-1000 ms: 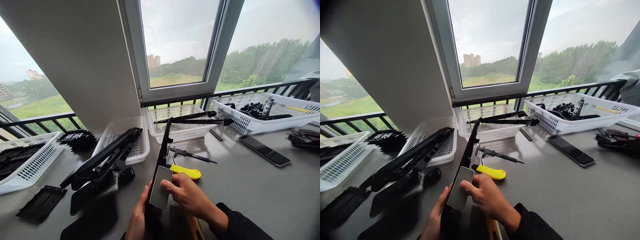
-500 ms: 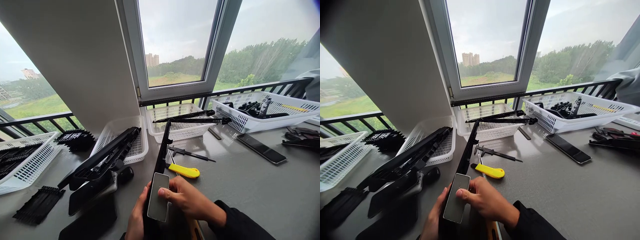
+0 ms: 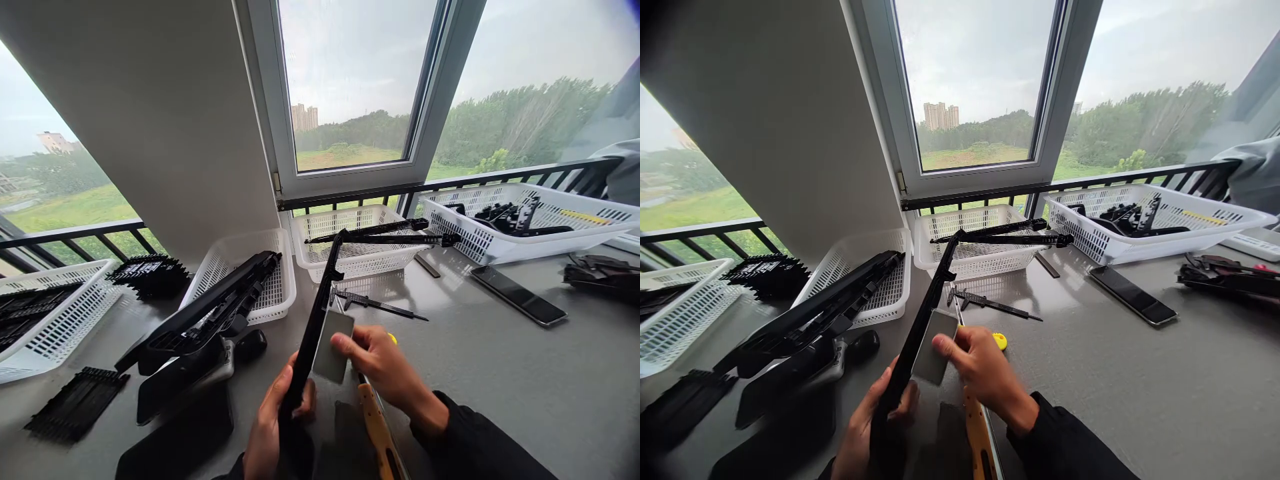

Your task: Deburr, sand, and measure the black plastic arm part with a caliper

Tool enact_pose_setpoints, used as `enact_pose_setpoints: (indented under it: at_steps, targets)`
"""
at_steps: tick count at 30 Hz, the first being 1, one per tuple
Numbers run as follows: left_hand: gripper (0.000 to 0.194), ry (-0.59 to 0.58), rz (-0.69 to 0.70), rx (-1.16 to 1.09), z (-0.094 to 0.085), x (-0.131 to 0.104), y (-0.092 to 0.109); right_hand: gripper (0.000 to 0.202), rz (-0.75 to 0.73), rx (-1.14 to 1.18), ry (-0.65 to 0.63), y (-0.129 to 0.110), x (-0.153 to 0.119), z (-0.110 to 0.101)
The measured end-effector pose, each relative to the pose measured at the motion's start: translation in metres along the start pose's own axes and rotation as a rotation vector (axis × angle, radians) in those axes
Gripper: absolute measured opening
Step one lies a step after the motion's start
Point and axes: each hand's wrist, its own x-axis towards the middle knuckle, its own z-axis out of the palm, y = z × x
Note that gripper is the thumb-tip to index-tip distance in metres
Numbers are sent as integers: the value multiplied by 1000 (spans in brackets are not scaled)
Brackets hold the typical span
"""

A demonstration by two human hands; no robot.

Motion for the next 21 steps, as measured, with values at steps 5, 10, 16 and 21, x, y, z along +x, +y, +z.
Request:
enact_pose_setpoints:
  at_steps: [5, 10, 16, 21]
  targets:
    - [49, -93, 123, 69, 4, -2, 6, 66, -66, 23, 199, 5, 5, -8]
    - [58, -83, 90, 68, 11, -12, 31, 68, 87, -621, 52, 9, 7, -2]
    - [52, -163, 80, 121, 7, -4, 29, 47, 103, -850, 32, 0, 0, -13]
    - [75, -139, 110, 357, -12, 12, 6, 17, 60, -867, -163, 0, -13, -10]
